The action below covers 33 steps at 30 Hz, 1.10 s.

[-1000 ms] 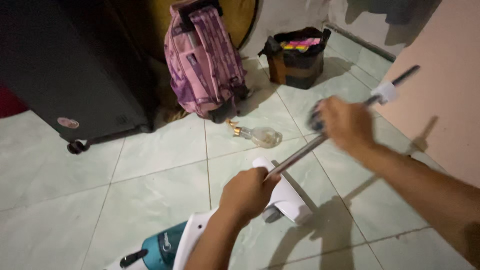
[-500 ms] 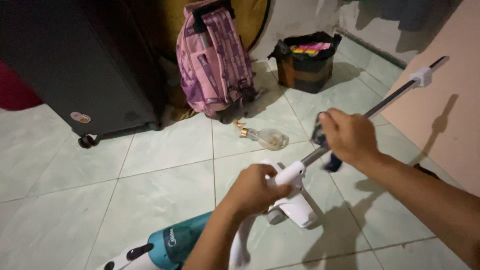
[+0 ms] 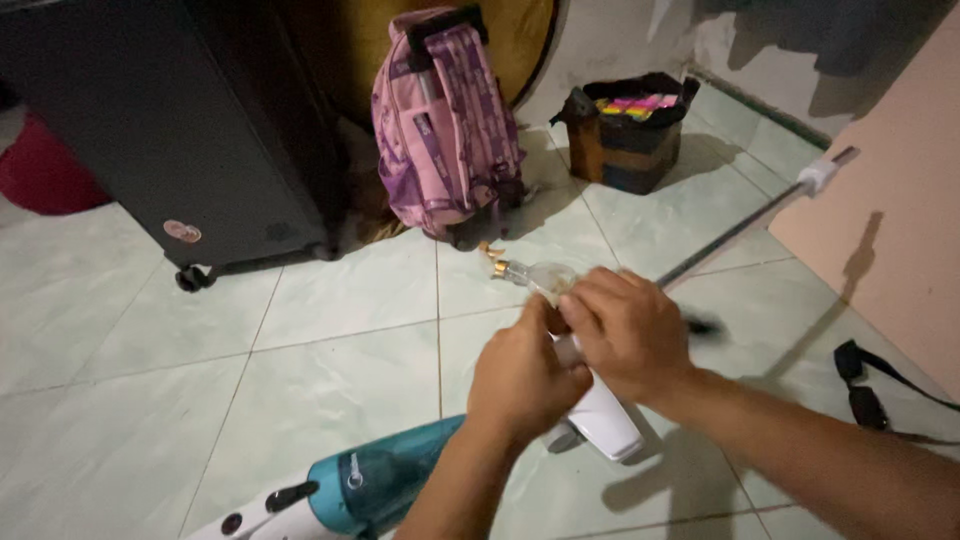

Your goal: The person assembles a stick vacuum cleaner by attaching the handle to the main body and extending the telescopic pole. They then coil the power cord and wrap it around the handle for storage.

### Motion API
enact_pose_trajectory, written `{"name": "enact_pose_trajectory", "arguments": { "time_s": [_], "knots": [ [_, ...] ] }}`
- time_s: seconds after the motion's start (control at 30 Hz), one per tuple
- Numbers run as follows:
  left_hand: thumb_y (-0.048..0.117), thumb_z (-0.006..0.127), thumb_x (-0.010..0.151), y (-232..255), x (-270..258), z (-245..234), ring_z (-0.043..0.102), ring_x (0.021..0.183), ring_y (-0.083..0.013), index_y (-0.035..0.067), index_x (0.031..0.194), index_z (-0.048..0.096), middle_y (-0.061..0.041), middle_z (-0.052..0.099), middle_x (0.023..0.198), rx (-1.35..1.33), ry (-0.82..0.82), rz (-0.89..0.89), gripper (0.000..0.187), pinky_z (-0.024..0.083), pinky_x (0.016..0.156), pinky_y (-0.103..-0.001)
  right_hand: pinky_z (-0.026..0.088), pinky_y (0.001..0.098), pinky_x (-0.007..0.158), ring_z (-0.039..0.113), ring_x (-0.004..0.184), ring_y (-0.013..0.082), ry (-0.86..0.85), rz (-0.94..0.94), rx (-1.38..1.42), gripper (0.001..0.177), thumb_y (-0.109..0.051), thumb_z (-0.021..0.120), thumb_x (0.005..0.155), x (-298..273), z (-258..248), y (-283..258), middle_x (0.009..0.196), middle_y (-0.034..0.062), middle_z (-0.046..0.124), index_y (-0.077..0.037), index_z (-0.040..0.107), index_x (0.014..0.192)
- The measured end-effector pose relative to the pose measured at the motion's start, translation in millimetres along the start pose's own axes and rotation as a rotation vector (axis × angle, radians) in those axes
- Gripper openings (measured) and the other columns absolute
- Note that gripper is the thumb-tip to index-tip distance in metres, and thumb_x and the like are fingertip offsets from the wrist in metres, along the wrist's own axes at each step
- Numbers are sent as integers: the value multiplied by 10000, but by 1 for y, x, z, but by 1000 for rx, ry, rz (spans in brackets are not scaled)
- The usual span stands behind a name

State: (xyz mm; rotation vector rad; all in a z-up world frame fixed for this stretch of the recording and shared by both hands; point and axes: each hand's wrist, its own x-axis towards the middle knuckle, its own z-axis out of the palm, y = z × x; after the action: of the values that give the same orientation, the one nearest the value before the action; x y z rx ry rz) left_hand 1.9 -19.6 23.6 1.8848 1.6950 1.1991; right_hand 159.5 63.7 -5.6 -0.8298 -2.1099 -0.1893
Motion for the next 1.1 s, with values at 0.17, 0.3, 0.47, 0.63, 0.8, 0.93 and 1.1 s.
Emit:
{"name": "enact_pose_trajectory", "arguments": {
  "time_s": [0.17, 0.3, 0.47, 0.63, 0.8, 0.93, 1.1],
  "knots": [
    [201, 793, 694, -18, -6, -25, 677, 694, -342, 65, 1046, 492, -185, 679, 734, -83, -11, -151, 483, 525, 642, -463, 513, 439, 683, 637, 802, 341, -178, -194, 56, 142, -195, 644, 931, 41, -15, 52, 880, 140, 642, -56, 664, 911],
    [146, 814, 712, -28, -13, -24, 621, 610, -207, 48, 996, 491, -120, 641, 677, -365, -110, -254, 442, 493, 541, -376, 503, 434, 703, 652, 770, 328, 17, 269, 78, 217, -191, 613, 1053, 34, -12, 60, 851, 161, 646, -25, 629, 914],
    [340, 580, 869, -45, -8, -8, 498, 487, -190, 0, 978, 522, -109, 617, 659, -1036, -328, -573, 362, 399, 456, -342, 523, 436, 725, 660, 814, 333, 75, -157, 286, 92, -102, 586, 991, 12, 7, -8, 879, 144, 657, -30, 622, 947],
    [746, 270, 950, -39, -7, -11, 411, 467, -179, 134, 976, 514, -101, 561, 650, -1179, -278, -776, 660, 337, 448, -337, 556, 406, 727, 689, 825, 301, -16, -33, 292, 82, -108, 585, 977, 27, 3, -12, 889, 125, 659, -50, 632, 945],
    [801, 131, 959, -45, -2, -6, 494, 486, -159, 114, 997, 605, -51, 559, 669, -1206, -346, -584, 836, 384, 453, -299, 536, 454, 803, 672, 951, 360, -32, -288, 286, 176, -197, 664, 913, 16, -1, -58, 989, 155, 697, -55, 614, 1003],
    [655, 202, 1060, -51, 12, 11, 606, 703, -183, 90, 1127, 617, -79, 657, 889, -1285, -208, -512, 705, 511, 644, -330, 571, 444, 793, 730, 880, 368, -290, 456, 400, 213, -218, 632, 978, 37, -9, -77, 1010, 184, 719, -89, 650, 1146],
    [565, 291, 1066, -56, 10, 6, 694, 1024, -192, 119, 1326, 644, -80, 720, 1126, -1521, -123, -523, 625, 577, 891, -343, 510, 399, 967, 648, 1205, 321, -125, 157, 551, 385, -168, 627, 938, 16, -22, -113, 1480, 220, 552, -28, 604, 1296]
  ]
}}
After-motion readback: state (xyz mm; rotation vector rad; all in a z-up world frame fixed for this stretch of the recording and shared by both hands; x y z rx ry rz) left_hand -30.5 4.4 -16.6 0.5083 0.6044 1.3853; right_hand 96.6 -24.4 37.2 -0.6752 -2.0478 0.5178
